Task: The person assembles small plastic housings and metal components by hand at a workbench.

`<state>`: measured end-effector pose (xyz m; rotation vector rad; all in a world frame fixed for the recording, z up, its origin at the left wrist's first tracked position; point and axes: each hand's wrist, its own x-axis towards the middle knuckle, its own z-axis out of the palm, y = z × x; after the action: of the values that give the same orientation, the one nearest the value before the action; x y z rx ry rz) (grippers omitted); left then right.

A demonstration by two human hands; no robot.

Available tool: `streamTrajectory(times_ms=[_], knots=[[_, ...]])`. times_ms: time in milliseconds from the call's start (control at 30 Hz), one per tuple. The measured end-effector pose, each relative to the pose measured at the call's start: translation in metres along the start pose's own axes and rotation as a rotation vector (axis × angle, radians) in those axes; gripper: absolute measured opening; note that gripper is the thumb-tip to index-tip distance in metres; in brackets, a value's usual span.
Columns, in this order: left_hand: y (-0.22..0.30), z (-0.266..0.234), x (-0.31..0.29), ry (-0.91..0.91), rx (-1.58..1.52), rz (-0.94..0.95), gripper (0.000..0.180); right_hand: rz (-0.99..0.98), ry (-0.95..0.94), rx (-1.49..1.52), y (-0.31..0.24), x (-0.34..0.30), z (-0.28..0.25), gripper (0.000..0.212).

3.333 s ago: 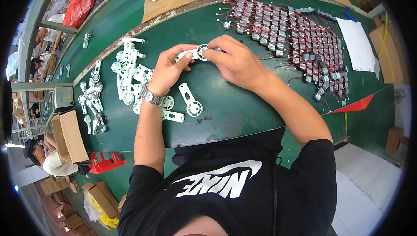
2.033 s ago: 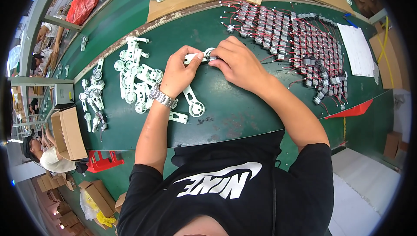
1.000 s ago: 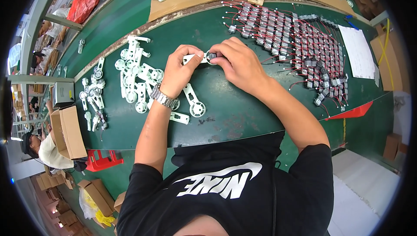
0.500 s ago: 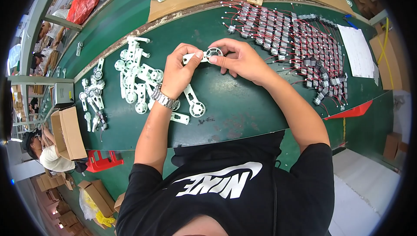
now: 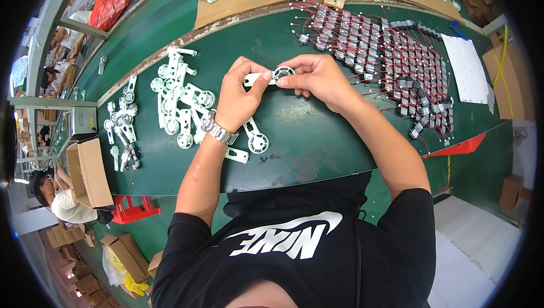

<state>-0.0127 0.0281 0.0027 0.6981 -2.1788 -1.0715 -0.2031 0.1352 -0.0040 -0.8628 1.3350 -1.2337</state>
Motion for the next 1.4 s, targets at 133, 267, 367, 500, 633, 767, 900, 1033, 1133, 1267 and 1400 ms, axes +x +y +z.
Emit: streamTrajectory(times_ms=[133,267,367,500,633,767,900,1033,1133,1267,1400], knots=[[0.006,0.002,0.000,-0.015,-0.010,-0.061,0.013,-0.075,0.035,-0.028,0.003,0.000,-0.001,0.035],[0.007,0.003,0.000,-0.008,-0.021,-0.063,0.013,-0.091,0.054,-0.026,0.005,0.002,0.001,0.033],[0.007,0.003,-0.001,-0.013,-0.045,-0.086,0.013,-0.073,0.055,0.016,0.005,0.003,0.000,0.032],[0.004,0.005,-0.001,-0.013,-0.037,-0.064,0.013,-0.063,0.084,-0.050,0.002,0.001,0.002,0.025],[0.002,0.009,-0.002,0.019,-0.033,0.017,0.012,-0.111,0.171,-0.191,0.001,0.001,0.007,0.020],[0.005,0.004,0.000,0.019,-0.121,-0.143,0.015,-0.114,0.102,-0.168,-0.001,0.001,0.000,0.026],[0.002,0.002,0.000,0.042,-0.157,-0.162,0.015,-0.095,-0.115,-0.019,-0.002,0.002,-0.007,0.042],[0.008,0.006,-0.001,0.055,-0.117,-0.064,0.012,-0.066,-0.112,-0.060,-0.008,-0.001,-0.004,0.034],[0.010,0.009,-0.002,0.031,-0.075,0.009,0.011,-0.084,-0.119,-0.043,-0.001,0.001,-0.008,0.030],[0.011,0.010,-0.004,0.054,-0.038,0.045,0.012,-0.089,-0.068,-0.105,-0.003,-0.001,-0.004,0.027],[0.007,0.005,-0.001,0.061,-0.154,-0.051,0.013,-0.022,-0.061,-0.148,-0.014,-0.005,-0.002,0.030]])
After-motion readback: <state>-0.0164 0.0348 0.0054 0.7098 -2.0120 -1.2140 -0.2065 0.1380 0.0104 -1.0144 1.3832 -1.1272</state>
